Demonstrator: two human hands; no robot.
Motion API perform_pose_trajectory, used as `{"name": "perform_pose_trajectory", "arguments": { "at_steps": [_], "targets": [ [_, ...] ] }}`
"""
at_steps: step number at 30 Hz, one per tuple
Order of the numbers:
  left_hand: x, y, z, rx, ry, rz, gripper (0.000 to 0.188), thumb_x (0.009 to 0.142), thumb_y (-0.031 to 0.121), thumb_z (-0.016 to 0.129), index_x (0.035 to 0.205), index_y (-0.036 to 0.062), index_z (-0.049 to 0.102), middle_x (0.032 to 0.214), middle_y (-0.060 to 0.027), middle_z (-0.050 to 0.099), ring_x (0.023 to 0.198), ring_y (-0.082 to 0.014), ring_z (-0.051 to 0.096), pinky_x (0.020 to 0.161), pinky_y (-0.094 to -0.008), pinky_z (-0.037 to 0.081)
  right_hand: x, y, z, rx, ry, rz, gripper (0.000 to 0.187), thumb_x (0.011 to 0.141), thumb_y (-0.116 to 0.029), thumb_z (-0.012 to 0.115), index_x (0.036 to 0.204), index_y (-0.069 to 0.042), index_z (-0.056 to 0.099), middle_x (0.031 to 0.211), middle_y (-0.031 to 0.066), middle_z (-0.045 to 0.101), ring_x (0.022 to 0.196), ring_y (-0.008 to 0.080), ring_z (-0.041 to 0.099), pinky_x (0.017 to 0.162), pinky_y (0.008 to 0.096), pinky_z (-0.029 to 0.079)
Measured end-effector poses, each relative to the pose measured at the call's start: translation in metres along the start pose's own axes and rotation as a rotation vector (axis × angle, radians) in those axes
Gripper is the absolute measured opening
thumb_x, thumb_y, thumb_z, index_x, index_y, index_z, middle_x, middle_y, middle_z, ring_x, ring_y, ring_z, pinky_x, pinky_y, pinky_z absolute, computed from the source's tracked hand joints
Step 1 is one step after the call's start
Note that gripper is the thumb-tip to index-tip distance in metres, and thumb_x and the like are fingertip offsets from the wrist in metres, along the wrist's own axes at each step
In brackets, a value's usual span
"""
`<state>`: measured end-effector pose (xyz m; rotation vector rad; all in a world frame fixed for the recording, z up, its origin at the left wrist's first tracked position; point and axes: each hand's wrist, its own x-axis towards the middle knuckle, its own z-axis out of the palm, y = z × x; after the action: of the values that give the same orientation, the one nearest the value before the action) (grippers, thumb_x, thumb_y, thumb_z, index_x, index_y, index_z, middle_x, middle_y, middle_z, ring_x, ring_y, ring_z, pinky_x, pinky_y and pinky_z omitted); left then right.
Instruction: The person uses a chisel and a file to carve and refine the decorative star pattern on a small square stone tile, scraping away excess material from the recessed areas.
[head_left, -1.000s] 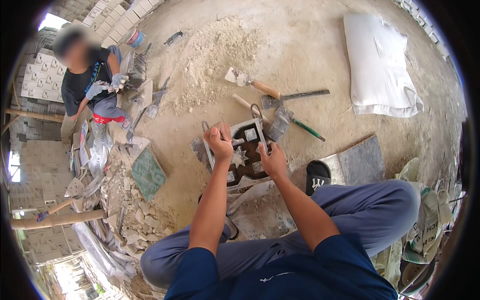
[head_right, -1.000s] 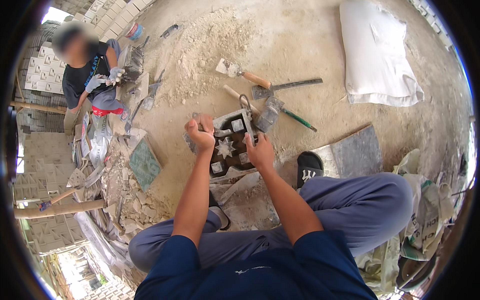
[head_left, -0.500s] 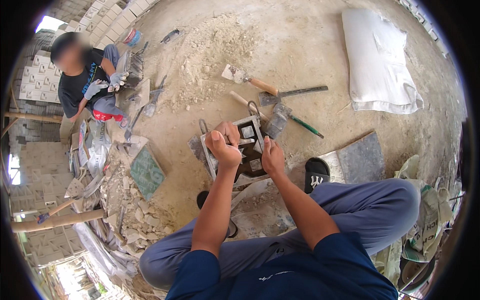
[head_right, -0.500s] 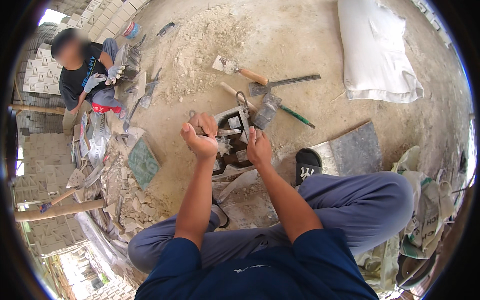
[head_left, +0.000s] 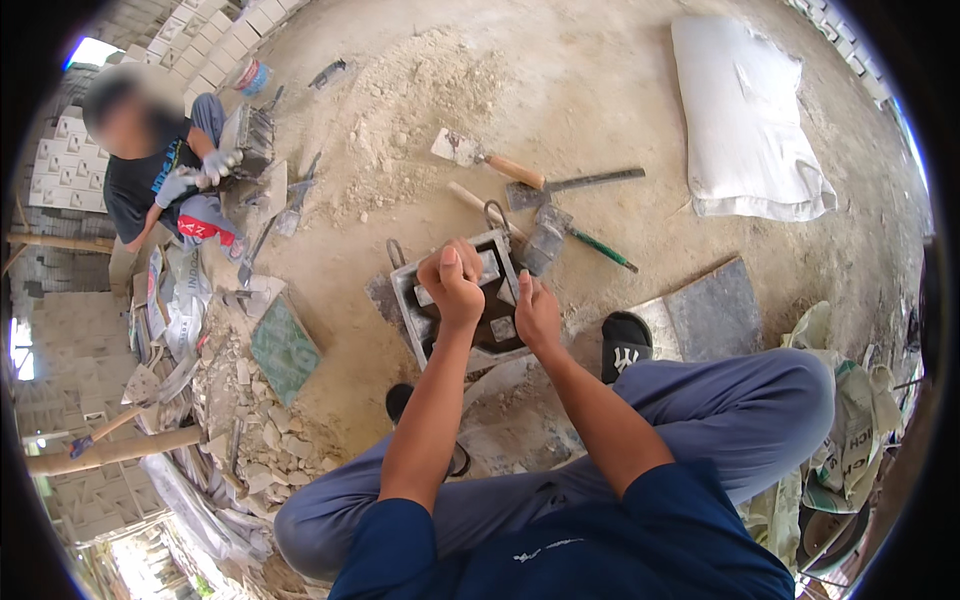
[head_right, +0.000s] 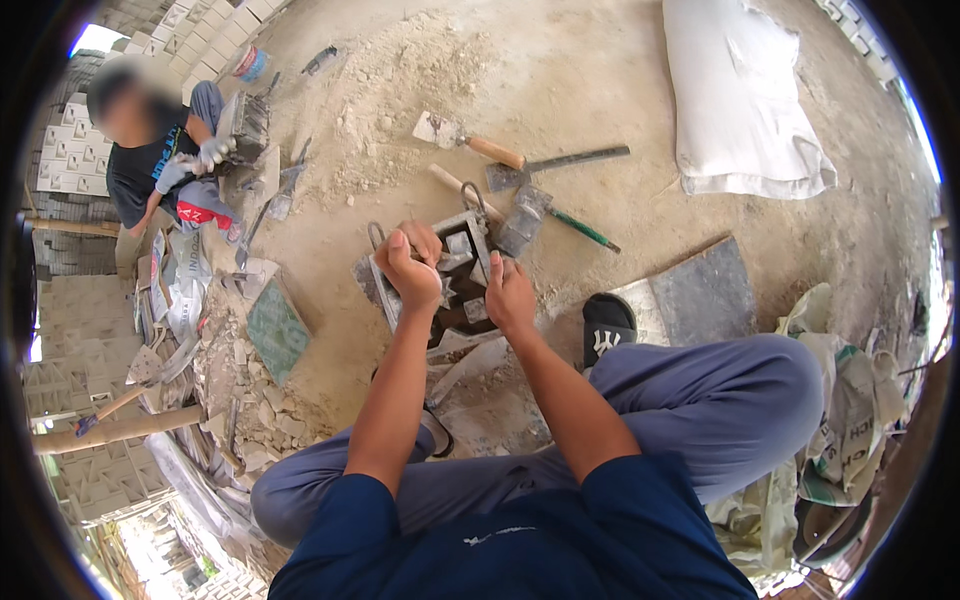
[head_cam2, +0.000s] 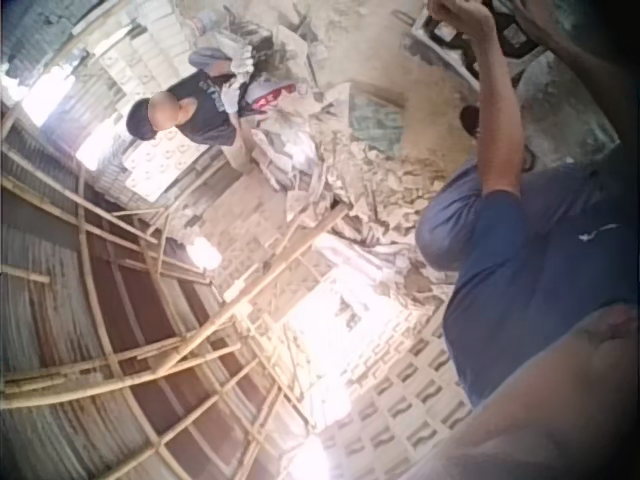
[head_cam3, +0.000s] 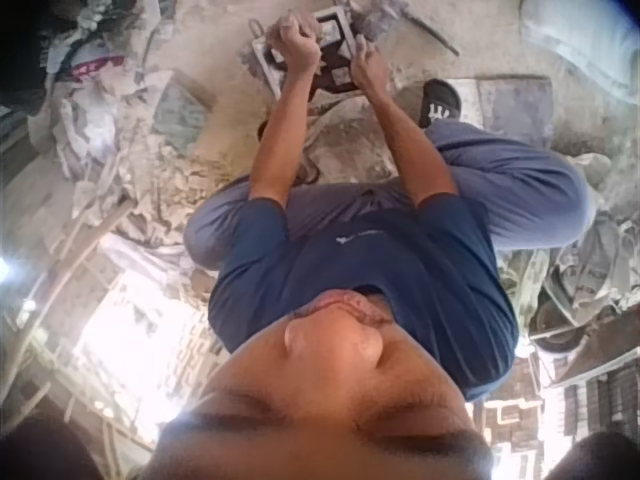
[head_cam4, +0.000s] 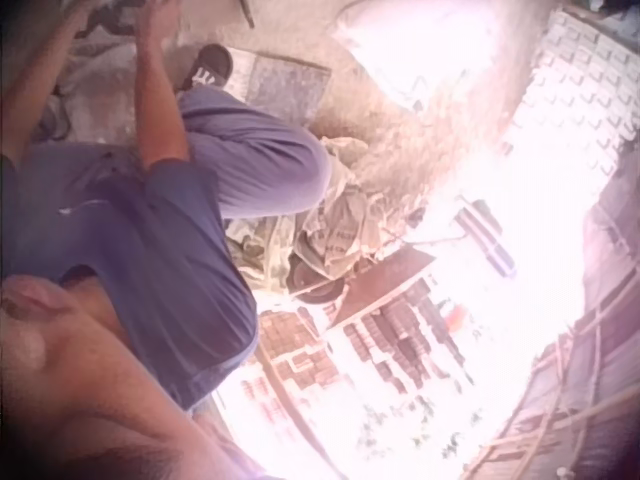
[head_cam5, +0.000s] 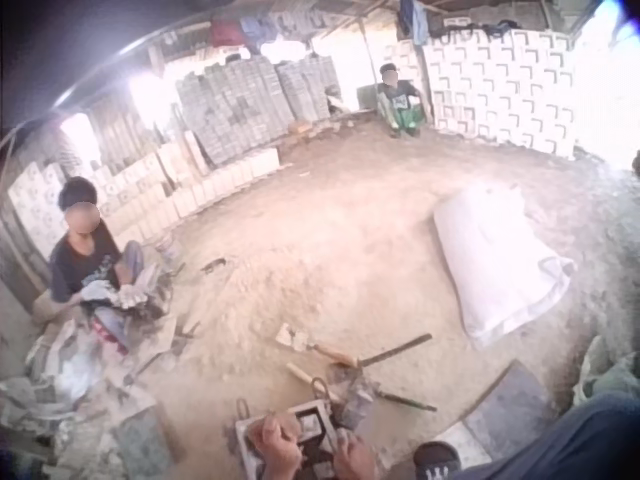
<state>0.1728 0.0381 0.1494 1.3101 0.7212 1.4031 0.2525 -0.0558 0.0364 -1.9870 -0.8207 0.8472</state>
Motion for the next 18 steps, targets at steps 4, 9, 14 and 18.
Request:
{"name": "perform_pose_trajectory", "arguments": {
  "at_steps": [4, 9, 14, 18],
  "targets": [
    [-0.002, -0.011, -0.011, 0.073, -0.212, 0.036, 0.055, 0.101, 0.035, 0.041, 0.053, 0.0072, 0.034, 0.049, -0.0029, 0.038, 0.044, -0.0141, 0.036, 0.047, -0.0299, 0.027, 0.002, -0.007, 0.001, -0.021, 0.003, 0.008, 0.062, 0.106, -0.053, 0.030, 0.105, -0.002, 0.065, 0.111, 0.0272, 0.063, 0.107, 0.0482, 0.058, 0.092, 0.0529, 0.045],
    [0.013, 0.016, -0.007, -0.067, -0.262, -0.200, 0.050, 0.099, 0.022, 0.043, 0.053, 0.0062, 0.033, 0.048, -0.0001, 0.033, 0.045, -0.0118, 0.029, 0.047, -0.0316, 0.025, -0.004, -0.005, -0.002, -0.008, 0.003, 0.026, 0.062, 0.106, -0.054, 0.031, 0.104, -0.002, 0.064, 0.108, 0.0281, 0.062, 0.104, 0.0486, 0.058, 0.091, 0.0538, 0.045],
    [0.009, -0.007, -0.018, -0.125, -0.221, -0.176, 0.049, 0.099, 0.021, 0.044, 0.054, 0.0089, 0.030, 0.048, 0.0002, 0.030, 0.045, -0.0119, 0.025, 0.048, -0.0315, 0.021, 0.000, -0.014, 0.000, -0.022, -0.007, 0.007, 0.061, 0.106, -0.052, 0.031, 0.104, -0.001, 0.064, 0.107, 0.0290, 0.062, 0.102, 0.0499, 0.057, 0.089, 0.0540, 0.045],
    [0.010, 0.005, -0.006, -0.116, -0.184, -0.232, 0.049, 0.100, 0.022, 0.044, 0.054, 0.0095, 0.030, 0.048, 0.0005, 0.029, 0.045, -0.0118, 0.025, 0.048, -0.0322, 0.020, 0.000, -0.003, 0.000, 0.014, 0.019, -0.006, 0.060, 0.106, -0.051, 0.031, 0.105, -0.001, 0.064, 0.106, 0.0297, 0.062, 0.100, 0.0509, 0.056, 0.088, 0.0544, 0.044]
  ]
}}
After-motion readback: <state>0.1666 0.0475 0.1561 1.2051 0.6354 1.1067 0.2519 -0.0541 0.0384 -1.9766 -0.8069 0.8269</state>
